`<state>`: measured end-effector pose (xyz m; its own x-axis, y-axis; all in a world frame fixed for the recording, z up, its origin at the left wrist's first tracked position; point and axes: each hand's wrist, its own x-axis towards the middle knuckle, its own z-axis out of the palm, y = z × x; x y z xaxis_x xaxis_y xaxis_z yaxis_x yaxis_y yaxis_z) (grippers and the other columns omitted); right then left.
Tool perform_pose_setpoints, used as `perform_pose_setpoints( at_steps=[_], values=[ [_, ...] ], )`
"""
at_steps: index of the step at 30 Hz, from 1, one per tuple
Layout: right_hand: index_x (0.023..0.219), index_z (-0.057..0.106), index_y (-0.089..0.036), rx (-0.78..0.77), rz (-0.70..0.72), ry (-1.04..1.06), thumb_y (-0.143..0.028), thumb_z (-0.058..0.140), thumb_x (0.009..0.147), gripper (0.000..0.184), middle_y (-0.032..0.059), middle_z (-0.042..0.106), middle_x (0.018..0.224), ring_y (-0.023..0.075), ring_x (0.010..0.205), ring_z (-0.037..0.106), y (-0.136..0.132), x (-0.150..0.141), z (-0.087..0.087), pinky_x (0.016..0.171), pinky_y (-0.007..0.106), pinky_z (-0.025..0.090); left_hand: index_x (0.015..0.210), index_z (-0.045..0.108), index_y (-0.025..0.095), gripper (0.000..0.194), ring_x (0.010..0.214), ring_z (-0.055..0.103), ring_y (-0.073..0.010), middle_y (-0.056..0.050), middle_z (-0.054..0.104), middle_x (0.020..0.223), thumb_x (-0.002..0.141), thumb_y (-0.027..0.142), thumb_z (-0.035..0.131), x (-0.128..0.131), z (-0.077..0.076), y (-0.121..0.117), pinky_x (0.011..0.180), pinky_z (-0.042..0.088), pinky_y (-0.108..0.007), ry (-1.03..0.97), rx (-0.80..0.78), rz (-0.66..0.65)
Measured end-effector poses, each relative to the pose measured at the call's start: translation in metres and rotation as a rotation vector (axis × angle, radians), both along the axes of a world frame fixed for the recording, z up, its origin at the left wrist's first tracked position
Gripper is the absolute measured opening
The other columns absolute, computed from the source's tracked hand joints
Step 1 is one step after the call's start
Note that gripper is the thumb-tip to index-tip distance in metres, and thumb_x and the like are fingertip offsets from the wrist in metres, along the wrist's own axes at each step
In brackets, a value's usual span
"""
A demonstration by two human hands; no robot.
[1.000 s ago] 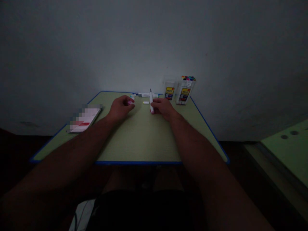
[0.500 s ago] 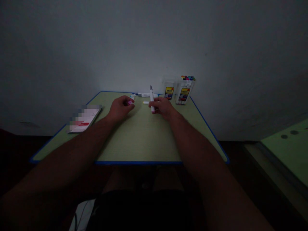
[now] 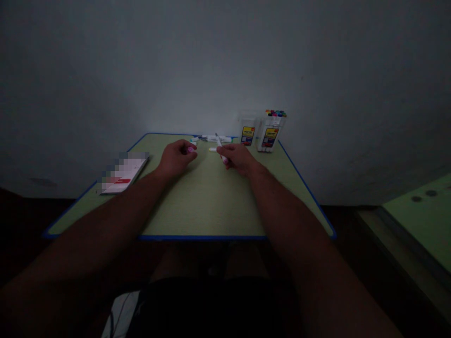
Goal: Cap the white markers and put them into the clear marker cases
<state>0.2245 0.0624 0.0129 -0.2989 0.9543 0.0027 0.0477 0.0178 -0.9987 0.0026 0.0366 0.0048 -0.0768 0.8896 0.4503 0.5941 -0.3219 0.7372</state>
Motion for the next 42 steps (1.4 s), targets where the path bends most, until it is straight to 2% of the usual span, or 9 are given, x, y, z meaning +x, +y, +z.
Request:
perform_pose_setpoints(
  at_steps=[9, 15, 19, 27, 42],
  values=[
    [0.077, 0.061, -0.016, -0.018, -0.013, 0.004, -0.031, 0.078, 0.085, 0.024, -0.0055, 0.052, 0.061, 0.0055, 0.046, 0.045, 0.0022, -0.0002, -0.0033, 0.040, 0.018, 0.041, 0.090, 0.071, 0.018, 0.018, 0.069, 0.059, -0.0158, -0.002, 0.067, 0.077, 0.073, 0.022, 0.069, -0.0011, -0.0026, 0.0018, 0.068, 0.047, -0.031, 0.017, 0.000, -0.008],
    [0.082, 0.064, -0.016, -0.022, -0.025, -0.013, -0.027, 0.070, 0.091, 0.015, -0.0046, 0.054, 0.060, 0.0061, 0.045, 0.046, 0.0027, -0.0007, -0.0042, 0.039, 0.017, 0.041, 0.089, 0.071, 0.019, 0.017, 0.069, 0.058, -0.0160, -0.002, 0.067, 0.076, 0.073, 0.022, 0.069, -0.0006, -0.0023, 0.0010, 0.069, 0.046, -0.031, 0.007, 0.003, -0.011],
    [0.081, 0.064, -0.017, -0.033, -0.028, -0.004, -0.028, 0.066, 0.094, 0.018, -0.0043, 0.053, 0.059, 0.0066, 0.044, 0.044, 0.0002, -0.0020, -0.0018, 0.038, 0.018, 0.040, 0.087, 0.072, 0.019, 0.015, 0.067, 0.055, -0.0154, -0.001, 0.065, 0.073, 0.072, 0.020, 0.070, -0.0002, -0.0011, -0.0005, 0.068, 0.046, -0.031, -0.021, 0.017, -0.049],
    [0.085, 0.065, -0.018, -0.021, -0.074, -0.057, -0.029, 0.071, 0.090, 0.014, -0.0050, 0.053, 0.058, 0.0071, 0.041, 0.044, 0.0036, -0.0029, -0.0045, 0.036, 0.019, 0.040, 0.086, 0.073, 0.019, 0.016, 0.066, 0.052, -0.0153, -0.001, 0.065, 0.074, 0.072, 0.016, 0.069, 0.0003, -0.0001, -0.0011, 0.069, 0.044, -0.032, -0.042, 0.007, -0.066],
    [0.081, 0.065, -0.017, 0.018, -0.130, -0.095, -0.031, 0.077, 0.086, 0.019, -0.0040, 0.054, 0.056, 0.0071, 0.040, 0.045, 0.0028, -0.0045, -0.0047, 0.036, 0.019, 0.041, 0.087, 0.073, 0.018, 0.017, 0.066, 0.054, -0.0143, 0.000, 0.064, 0.072, 0.072, 0.018, 0.067, -0.0006, -0.0021, -0.0003, 0.068, 0.045, -0.030, -0.028, 0.080, -0.041]
  ],
)
